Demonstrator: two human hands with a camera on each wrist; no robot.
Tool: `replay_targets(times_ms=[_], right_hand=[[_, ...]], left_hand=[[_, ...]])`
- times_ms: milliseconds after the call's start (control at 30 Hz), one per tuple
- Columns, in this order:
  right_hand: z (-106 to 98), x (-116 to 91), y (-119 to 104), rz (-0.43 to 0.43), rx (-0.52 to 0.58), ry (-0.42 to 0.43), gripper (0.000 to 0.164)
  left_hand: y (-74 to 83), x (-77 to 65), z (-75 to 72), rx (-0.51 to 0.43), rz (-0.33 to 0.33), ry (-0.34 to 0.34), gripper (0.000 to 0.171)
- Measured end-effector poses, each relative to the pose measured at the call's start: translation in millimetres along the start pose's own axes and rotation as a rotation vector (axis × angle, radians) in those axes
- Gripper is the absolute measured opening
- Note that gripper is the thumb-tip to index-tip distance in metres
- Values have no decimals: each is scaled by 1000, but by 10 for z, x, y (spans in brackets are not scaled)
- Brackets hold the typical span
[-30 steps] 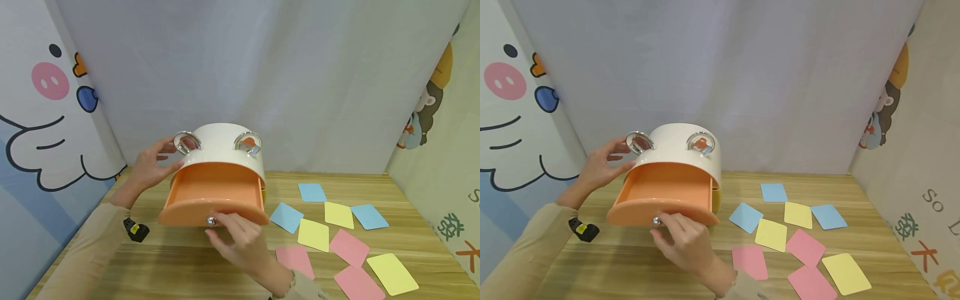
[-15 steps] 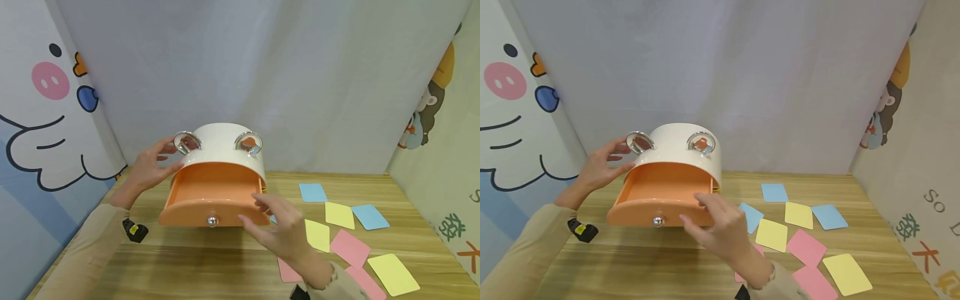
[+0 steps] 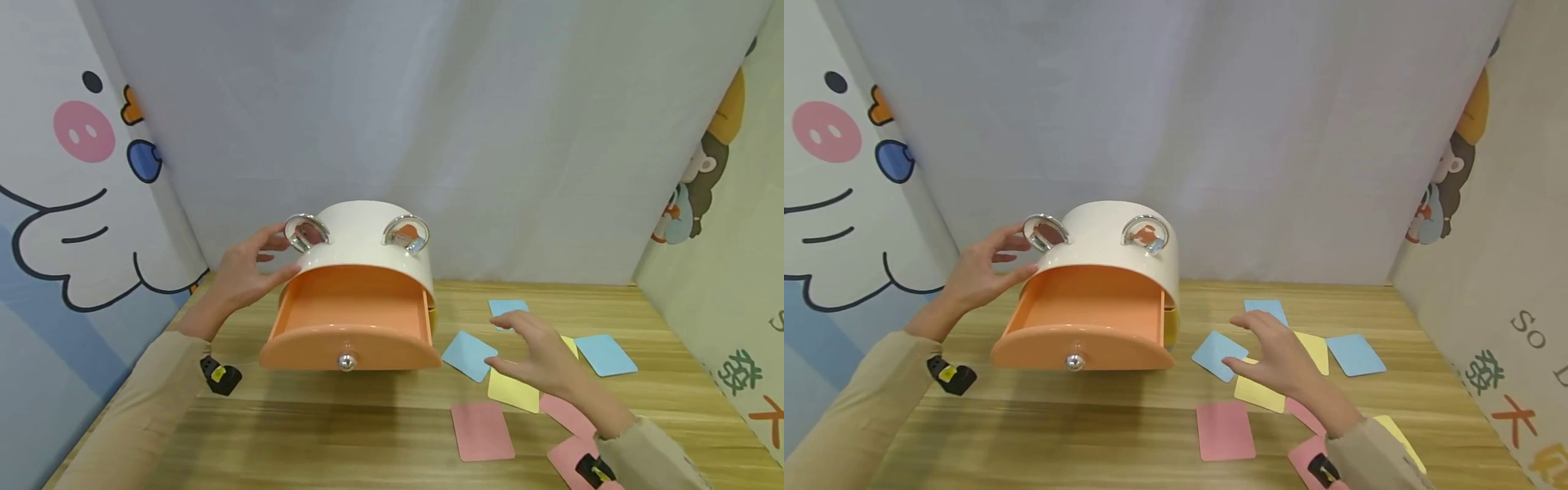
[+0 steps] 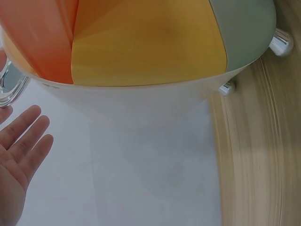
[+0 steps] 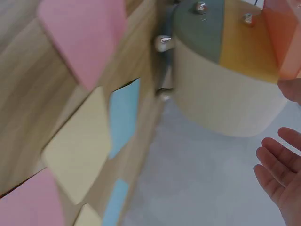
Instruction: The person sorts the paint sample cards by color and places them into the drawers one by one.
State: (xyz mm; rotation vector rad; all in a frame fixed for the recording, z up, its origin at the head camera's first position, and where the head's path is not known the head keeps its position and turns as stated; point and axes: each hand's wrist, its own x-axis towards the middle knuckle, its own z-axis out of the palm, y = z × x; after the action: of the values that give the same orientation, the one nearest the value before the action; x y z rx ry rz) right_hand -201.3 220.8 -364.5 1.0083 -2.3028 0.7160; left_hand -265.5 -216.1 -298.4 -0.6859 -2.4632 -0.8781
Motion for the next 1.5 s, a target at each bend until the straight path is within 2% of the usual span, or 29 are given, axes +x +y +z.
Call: replay_targets(times_ms=[167, 333, 467, 667, 833, 1267, 1500], right_hand=[[0, -296, 245, 193, -3, -197, 58], [15, -457, 388, 352, 19, -348, 68], [56, -544, 468, 387, -9, -442, 77], [149, -646, 554, 419, -37, -523, 86], [188, -678, 587, 404, -67, -551, 89], [211, -670, 644, 367, -70, -534, 74], [200, -665, 638, 329, -103, -511, 73]], left_hand=[[-2, 3, -3, -6, 7, 2, 63], [-2, -4, -4, -12, 8, 2, 63], [-4, -7, 0, -13, 8, 2, 63], [-15, -11, 16, -21, 12, 5, 62], [-22, -5, 23, -21, 14, 10, 62], [-19, -6, 20, -25, 1, 9, 62], [-14, -8, 8, -28, -2, 7, 62]])
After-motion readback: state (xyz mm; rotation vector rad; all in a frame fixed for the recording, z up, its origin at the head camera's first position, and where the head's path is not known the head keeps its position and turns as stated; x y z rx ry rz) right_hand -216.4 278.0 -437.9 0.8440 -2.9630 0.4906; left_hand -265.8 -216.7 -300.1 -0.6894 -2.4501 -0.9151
